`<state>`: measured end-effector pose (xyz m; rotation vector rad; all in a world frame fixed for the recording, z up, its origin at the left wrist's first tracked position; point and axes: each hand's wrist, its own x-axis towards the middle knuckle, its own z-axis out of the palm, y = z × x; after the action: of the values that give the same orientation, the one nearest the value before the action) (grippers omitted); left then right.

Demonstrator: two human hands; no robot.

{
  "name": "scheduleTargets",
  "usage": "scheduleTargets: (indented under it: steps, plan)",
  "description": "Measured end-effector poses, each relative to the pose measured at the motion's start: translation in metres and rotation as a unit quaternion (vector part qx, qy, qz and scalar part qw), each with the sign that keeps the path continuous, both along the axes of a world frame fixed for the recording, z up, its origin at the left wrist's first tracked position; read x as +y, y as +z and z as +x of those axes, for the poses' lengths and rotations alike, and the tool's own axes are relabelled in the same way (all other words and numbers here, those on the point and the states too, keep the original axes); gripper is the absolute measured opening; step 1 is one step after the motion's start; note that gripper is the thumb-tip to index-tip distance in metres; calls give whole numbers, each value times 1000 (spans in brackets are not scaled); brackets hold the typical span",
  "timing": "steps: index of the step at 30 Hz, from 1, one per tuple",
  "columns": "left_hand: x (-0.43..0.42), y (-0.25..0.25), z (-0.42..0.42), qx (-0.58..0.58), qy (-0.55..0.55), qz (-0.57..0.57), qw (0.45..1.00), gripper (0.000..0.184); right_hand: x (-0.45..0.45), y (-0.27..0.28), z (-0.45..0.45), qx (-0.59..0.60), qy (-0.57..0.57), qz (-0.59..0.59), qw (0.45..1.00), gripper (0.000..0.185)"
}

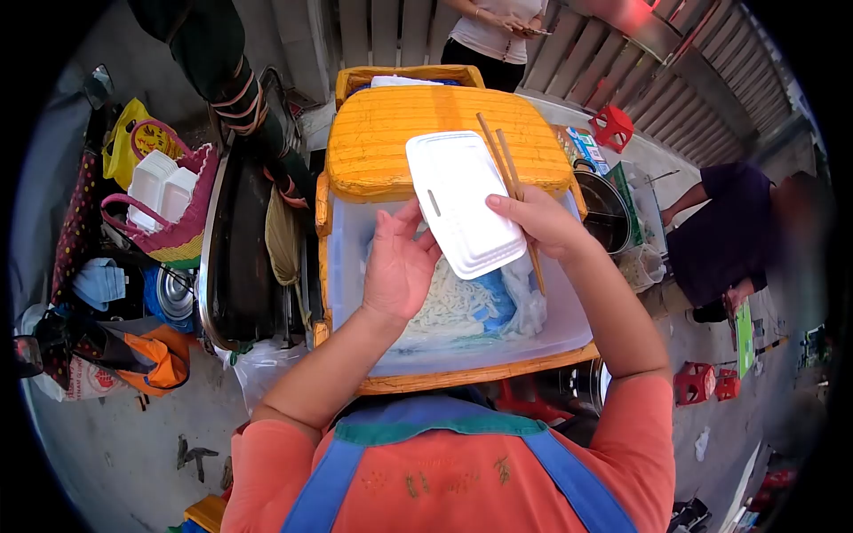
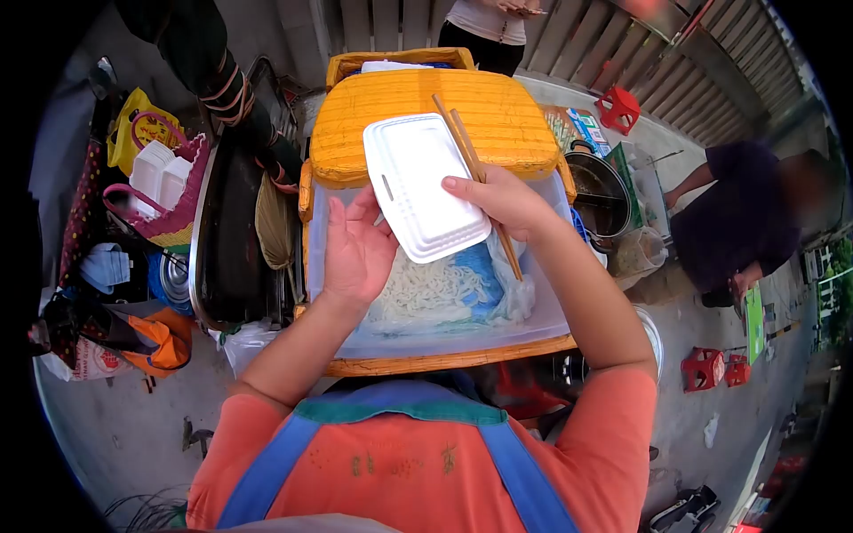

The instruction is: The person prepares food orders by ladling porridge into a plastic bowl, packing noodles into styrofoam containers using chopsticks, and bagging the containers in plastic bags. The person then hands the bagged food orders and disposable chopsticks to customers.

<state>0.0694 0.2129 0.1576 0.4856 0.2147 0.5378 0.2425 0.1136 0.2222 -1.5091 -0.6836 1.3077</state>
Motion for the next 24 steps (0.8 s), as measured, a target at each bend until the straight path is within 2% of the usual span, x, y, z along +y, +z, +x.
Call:
scheduleTargets:
  steps: [1, 2, 10, 15, 17, 18, 20, 21, 23, 24]
  plan:
    - [-7, 1, 6, -20, 52, 38, 998, 71, 4, 6, -4, -56, -10, -19, 998, 59]
    - [-13, 4, 10, -48, 50, 4, 998, 67, 6, 8, -4, -110, -21, -39, 993, 59]
    - [-9, 12, 64, -26, 57, -12, 998, 43, 15, -15, 47, -150, -22, 1, 988, 63]
    - [13, 4, 101, -58, 44, -43, 996, 40, 28, -15, 79, -157, -54, 19, 986, 58]
    - [21, -5, 110, -12, 63, 36, 997, 49, 31, -10, 98, -115, -55, -34, 991, 57]
    - [20, -10, 108, -10, 65, 36, 997, 49, 35, -9, 104, -118, -93, -32, 988, 57]
    - [14, -20, 95, 237, 36, -96, 966, 52, 44, -22, 154, -155, -91, -80, 980, 53]
    - [14, -25, 95, 242, 38, -97, 965, 52, 49, -18, 168, -134, -88, -54, 986, 50]
    - [15, -40, 95, 343, 35, -184, 921, 64, 65, -3, 193, -155, -118, -72, 978, 46]
    - [22, -53, 98, 344, 40, -186, 920, 64, 77, 3, 214, -151, -63, -83, 983, 41]
